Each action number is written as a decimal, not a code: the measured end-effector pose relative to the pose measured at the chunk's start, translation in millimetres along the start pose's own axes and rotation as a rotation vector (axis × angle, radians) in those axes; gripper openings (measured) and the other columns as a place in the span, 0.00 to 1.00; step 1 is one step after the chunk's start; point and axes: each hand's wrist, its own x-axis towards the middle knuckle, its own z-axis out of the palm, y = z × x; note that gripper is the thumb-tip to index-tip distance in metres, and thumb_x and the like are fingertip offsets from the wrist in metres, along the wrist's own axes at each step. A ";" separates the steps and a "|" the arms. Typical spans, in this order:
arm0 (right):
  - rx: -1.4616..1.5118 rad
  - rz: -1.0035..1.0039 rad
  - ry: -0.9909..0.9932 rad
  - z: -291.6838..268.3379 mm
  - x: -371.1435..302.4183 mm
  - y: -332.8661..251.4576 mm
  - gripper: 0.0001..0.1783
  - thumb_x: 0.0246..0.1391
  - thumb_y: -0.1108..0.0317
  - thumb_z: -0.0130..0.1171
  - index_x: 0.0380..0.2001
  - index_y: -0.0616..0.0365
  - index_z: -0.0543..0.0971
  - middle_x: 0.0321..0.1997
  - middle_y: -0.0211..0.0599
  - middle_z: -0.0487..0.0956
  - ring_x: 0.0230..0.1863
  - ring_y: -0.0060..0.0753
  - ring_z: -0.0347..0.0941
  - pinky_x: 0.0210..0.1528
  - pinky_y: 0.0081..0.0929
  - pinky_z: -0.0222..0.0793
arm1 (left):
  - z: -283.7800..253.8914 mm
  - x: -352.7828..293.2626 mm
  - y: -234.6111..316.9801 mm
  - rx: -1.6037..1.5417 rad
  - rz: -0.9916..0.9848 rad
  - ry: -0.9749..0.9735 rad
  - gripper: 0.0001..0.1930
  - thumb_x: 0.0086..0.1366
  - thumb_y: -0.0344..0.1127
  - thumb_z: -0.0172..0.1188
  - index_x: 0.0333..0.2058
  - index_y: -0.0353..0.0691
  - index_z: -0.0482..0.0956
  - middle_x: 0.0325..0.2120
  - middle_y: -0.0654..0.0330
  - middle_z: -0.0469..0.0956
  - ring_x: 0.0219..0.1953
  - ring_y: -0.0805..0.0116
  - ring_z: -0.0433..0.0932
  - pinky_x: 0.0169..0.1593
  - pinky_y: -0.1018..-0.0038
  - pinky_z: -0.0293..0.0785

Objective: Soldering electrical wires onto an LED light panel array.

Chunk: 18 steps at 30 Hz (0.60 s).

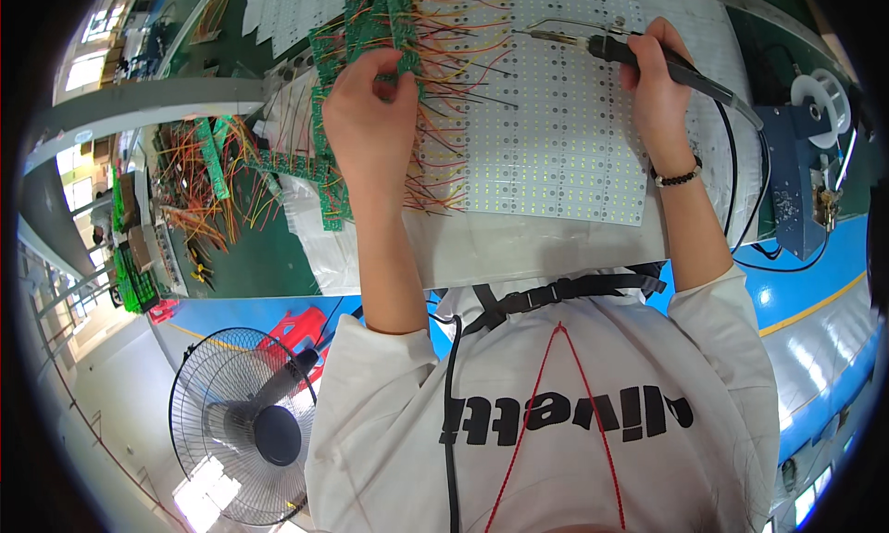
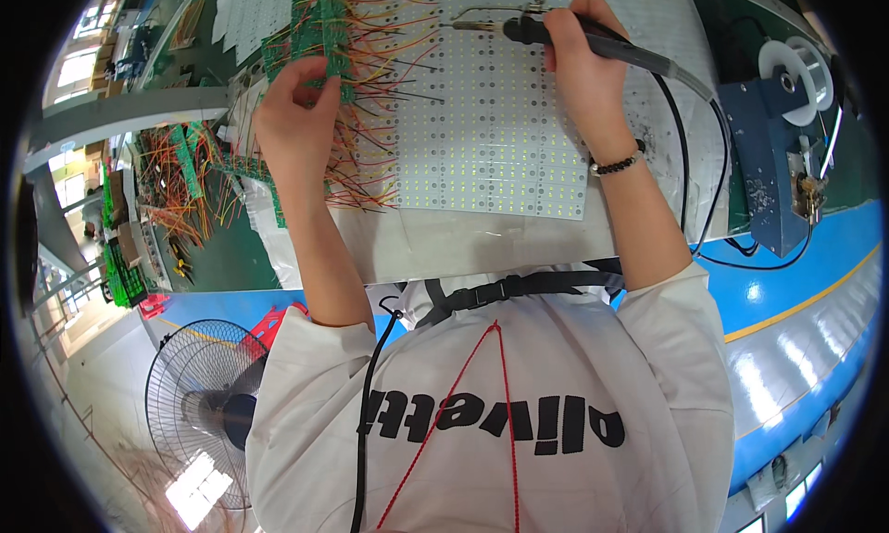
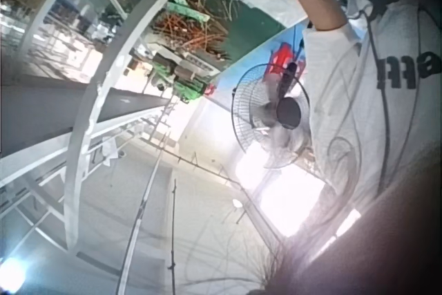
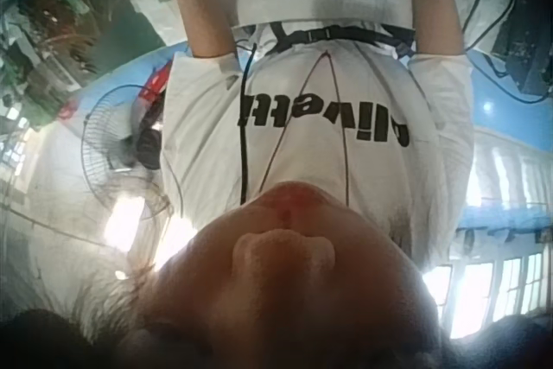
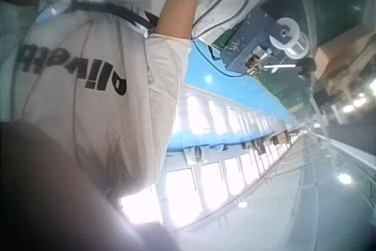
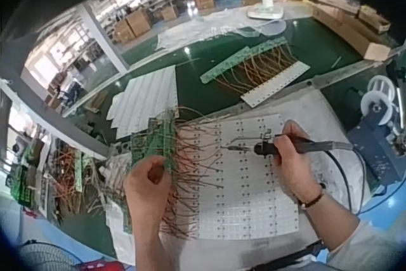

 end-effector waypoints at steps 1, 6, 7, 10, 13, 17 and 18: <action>0.048 -0.016 -0.037 9.0 -3.4 -2.0 0.13 0.50 0.69 0.54 0.16 0.55 0.65 0.12 0.24 0.65 0.13 0.14 0.59 0.16 0.16 0.52 | -6.9 0.7 -4.3 0.031 -0.015 0.028 0.10 0.50 0.27 0.59 0.34 0.36 0.78 0.26 0.57 0.77 0.24 0.64 0.75 0.31 0.71 0.71; -0.004 0.016 0.046 -5.0 -1.4 -5.0 0.13 0.50 0.68 0.53 0.15 0.54 0.64 0.12 0.24 0.63 0.14 0.14 0.56 0.16 0.16 0.48 | -20.3 10.6 -11.7 0.121 0.214 0.170 0.08 0.52 0.29 0.60 0.32 0.35 0.78 0.27 0.54 0.77 0.25 0.60 0.76 0.31 0.69 0.71; 0.003 0.028 0.056 -5.8 -1.2 -3.3 0.13 0.50 0.68 0.52 0.15 0.53 0.64 0.13 0.24 0.62 0.13 0.14 0.55 0.16 0.16 0.48 | -30.0 6.2 -17.7 0.114 0.173 0.181 0.07 0.53 0.30 0.59 0.32 0.36 0.78 0.28 0.54 0.77 0.24 0.60 0.76 0.31 0.69 0.71; 0.038 0.073 0.123 3.7 -3.9 -9.6 0.13 0.49 0.68 0.52 0.15 0.53 0.63 0.13 0.24 0.62 0.13 0.14 0.55 0.16 0.15 0.47 | -82.1 -15.4 -61.3 0.220 -0.021 0.269 0.07 0.53 0.31 0.59 0.32 0.37 0.78 0.29 0.55 0.77 0.25 0.60 0.76 0.31 0.70 0.72; 0.040 0.095 0.129 9.9 -5.0 -11.5 0.13 0.49 0.68 0.51 0.15 0.53 0.62 0.12 0.24 0.61 0.13 0.14 0.55 0.15 0.15 0.47 | -122.3 -37.1 -113.7 0.458 -0.158 0.291 0.08 0.54 0.31 0.59 0.34 0.38 0.78 0.30 0.56 0.77 0.26 0.60 0.76 0.31 0.71 0.72; 0.020 0.115 0.160 10.0 -3.9 -12.2 0.13 0.49 0.68 0.51 0.15 0.53 0.61 0.12 0.25 0.60 0.13 0.14 0.55 0.16 0.15 0.47 | -120.4 -42.4 -131.0 0.550 0.035 0.251 0.12 0.49 0.29 0.60 0.36 0.42 0.78 0.34 0.61 0.77 0.33 0.62 0.76 0.38 0.69 0.71; 0.014 0.112 0.157 9.3 -3.3 -11.0 0.13 0.49 0.68 0.51 0.15 0.53 0.61 0.12 0.25 0.60 0.13 0.14 0.55 0.16 0.15 0.47 | -116.6 -39.8 -133.9 0.638 0.316 0.243 0.14 0.47 0.29 0.60 0.37 0.44 0.78 0.36 0.63 0.77 0.35 0.63 0.75 0.41 0.68 0.70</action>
